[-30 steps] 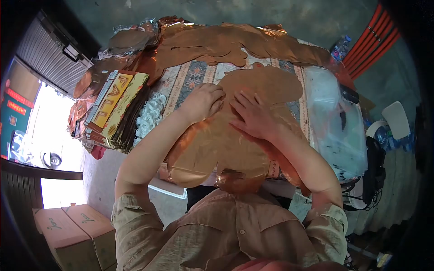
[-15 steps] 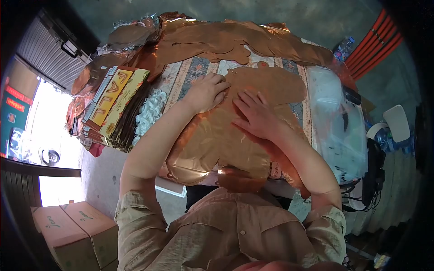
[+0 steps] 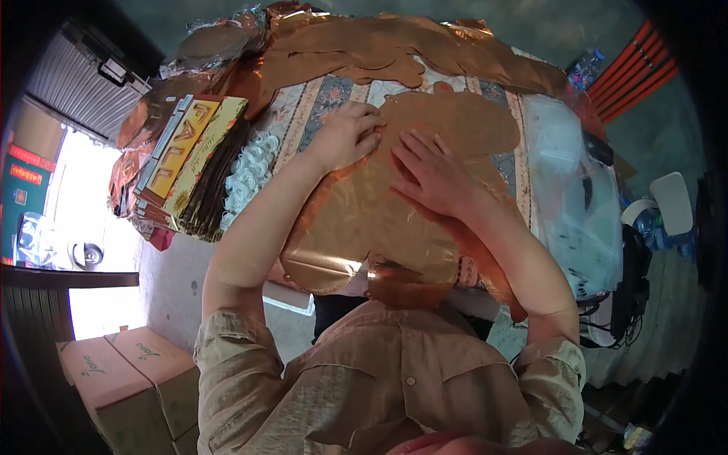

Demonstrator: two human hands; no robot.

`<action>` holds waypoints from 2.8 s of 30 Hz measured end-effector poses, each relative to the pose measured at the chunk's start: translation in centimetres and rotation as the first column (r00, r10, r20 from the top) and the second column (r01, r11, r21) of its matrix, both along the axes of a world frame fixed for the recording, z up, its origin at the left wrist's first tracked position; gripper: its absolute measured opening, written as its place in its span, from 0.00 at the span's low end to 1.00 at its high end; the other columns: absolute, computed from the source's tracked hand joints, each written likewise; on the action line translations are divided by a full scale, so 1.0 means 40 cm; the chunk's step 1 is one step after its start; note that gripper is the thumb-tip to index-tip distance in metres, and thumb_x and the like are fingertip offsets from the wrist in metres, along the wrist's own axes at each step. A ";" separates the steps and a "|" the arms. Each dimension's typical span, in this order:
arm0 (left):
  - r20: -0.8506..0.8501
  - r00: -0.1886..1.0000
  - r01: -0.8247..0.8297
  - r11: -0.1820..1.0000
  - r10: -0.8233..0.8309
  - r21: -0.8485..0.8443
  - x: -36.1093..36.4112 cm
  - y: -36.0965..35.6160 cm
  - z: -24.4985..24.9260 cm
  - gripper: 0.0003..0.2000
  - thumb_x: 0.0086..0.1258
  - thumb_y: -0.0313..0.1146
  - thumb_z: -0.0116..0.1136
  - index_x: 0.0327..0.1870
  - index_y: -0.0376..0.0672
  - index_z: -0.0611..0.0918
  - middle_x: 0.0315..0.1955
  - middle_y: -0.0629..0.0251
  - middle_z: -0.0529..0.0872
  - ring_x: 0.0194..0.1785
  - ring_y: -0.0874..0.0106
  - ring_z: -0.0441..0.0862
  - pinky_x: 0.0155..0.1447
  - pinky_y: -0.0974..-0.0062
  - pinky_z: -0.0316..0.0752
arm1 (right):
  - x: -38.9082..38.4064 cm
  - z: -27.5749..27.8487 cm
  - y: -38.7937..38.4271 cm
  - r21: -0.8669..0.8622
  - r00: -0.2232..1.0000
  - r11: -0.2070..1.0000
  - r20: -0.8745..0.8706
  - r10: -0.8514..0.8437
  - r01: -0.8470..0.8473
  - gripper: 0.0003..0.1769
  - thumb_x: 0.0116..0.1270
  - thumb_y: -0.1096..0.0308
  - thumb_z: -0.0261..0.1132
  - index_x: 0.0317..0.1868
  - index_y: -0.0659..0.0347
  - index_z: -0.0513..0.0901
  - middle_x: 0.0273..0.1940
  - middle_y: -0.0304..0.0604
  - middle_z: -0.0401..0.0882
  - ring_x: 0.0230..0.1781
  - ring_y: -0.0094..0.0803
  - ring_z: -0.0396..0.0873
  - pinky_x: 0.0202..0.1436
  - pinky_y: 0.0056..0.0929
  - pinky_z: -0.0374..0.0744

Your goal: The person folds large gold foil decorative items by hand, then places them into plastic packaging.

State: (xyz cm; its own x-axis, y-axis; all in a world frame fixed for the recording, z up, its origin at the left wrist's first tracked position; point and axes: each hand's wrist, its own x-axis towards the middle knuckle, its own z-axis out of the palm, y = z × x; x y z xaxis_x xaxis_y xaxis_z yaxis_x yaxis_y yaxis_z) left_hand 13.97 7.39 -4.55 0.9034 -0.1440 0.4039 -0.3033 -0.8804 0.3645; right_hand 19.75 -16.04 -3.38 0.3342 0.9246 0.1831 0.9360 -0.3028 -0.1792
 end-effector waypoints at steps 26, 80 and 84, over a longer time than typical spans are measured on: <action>-0.208 0.974 -0.141 0.965 0.094 -0.222 0.050 -0.033 0.075 0.12 0.63 0.31 0.63 0.45 0.37 0.83 0.42 0.54 0.83 0.46 0.56 0.81 0.53 0.64 0.76 | -0.011 0.001 0.006 -0.044 1.000 0.999 0.022 -0.008 0.009 0.35 0.67 0.46 0.59 0.67 0.60 0.67 0.70 0.52 0.62 0.73 0.48 0.56 0.74 0.54 0.54; -0.021 0.966 0.256 0.954 -0.256 0.157 0.197 -0.171 0.065 0.17 0.61 0.40 0.64 0.47 0.40 0.83 0.41 0.57 0.81 0.49 0.56 0.78 0.56 0.61 0.73 | -0.214 0.048 -0.219 -0.024 0.999 1.000 0.049 0.019 -0.018 0.36 0.66 0.46 0.59 0.66 0.65 0.69 0.69 0.55 0.62 0.72 0.48 0.59 0.73 0.56 0.55; -0.013 0.970 0.239 0.954 -0.241 0.178 0.193 -0.165 0.080 0.14 0.61 0.37 0.64 0.45 0.41 0.84 0.40 0.58 0.83 0.48 0.56 0.79 0.54 0.61 0.74 | -0.214 0.041 -0.219 0.002 0.997 1.000 0.077 0.017 -0.017 0.38 0.63 0.45 0.62 0.65 0.64 0.70 0.68 0.53 0.64 0.71 0.46 0.60 0.71 0.58 0.57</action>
State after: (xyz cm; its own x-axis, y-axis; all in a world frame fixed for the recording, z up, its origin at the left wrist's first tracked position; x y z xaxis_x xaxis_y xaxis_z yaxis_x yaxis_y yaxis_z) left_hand 21.70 0.78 -1.33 0.8296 -0.4264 0.3604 -0.5165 -0.8313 0.2055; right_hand 11.19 -24.79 -1.72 0.3034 0.9294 0.2101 0.9520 -0.2866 -0.1071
